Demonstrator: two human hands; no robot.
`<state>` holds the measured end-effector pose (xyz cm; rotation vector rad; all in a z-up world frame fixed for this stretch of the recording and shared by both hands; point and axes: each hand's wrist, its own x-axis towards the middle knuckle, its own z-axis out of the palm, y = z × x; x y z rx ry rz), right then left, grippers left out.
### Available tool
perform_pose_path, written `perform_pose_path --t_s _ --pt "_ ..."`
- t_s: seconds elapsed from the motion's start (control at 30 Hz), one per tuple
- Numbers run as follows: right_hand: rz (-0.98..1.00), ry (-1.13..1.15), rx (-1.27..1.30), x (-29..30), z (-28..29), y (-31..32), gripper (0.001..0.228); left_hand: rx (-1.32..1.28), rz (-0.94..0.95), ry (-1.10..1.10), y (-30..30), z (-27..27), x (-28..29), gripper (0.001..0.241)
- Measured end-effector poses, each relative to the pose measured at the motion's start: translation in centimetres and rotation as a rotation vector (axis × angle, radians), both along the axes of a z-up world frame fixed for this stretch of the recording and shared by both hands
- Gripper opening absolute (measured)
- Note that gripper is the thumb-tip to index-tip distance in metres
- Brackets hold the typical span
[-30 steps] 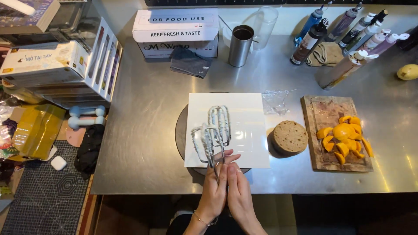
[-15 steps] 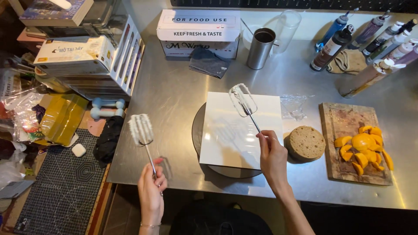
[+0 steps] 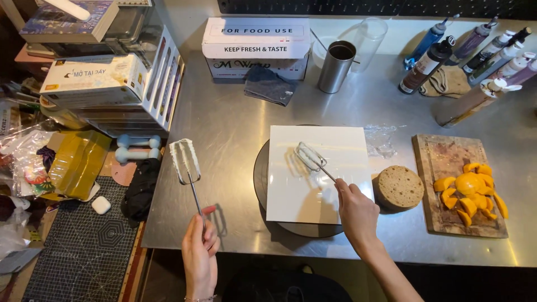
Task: The recorder uses a hand mixer to whip a cream mixture and then prepares a cake stand and beaters for assembly.
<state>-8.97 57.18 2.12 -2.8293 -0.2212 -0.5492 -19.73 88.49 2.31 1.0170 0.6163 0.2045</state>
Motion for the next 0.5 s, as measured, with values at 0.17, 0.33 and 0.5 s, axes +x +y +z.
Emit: perform_pose_path --t_s 0.17,0.33,0.5 --pt "0.012 -0.1 -0.024 -0.2 0.6 0.5 0.018 0.071 -0.001 0.071 -0.7 1.2 1.2 0.035" --pt "-0.03 0.0 -0.089 -0.6 -0.1 0.9 0.018 0.31 -0.078 0.016 -1.9 1.6 2.3 0.034" --pt "-0.04 0.011 0.025 -0.3 -0.7 0.4 0.019 0.412 -0.131 0.064 -3.0 2.6 4.4 0.036"
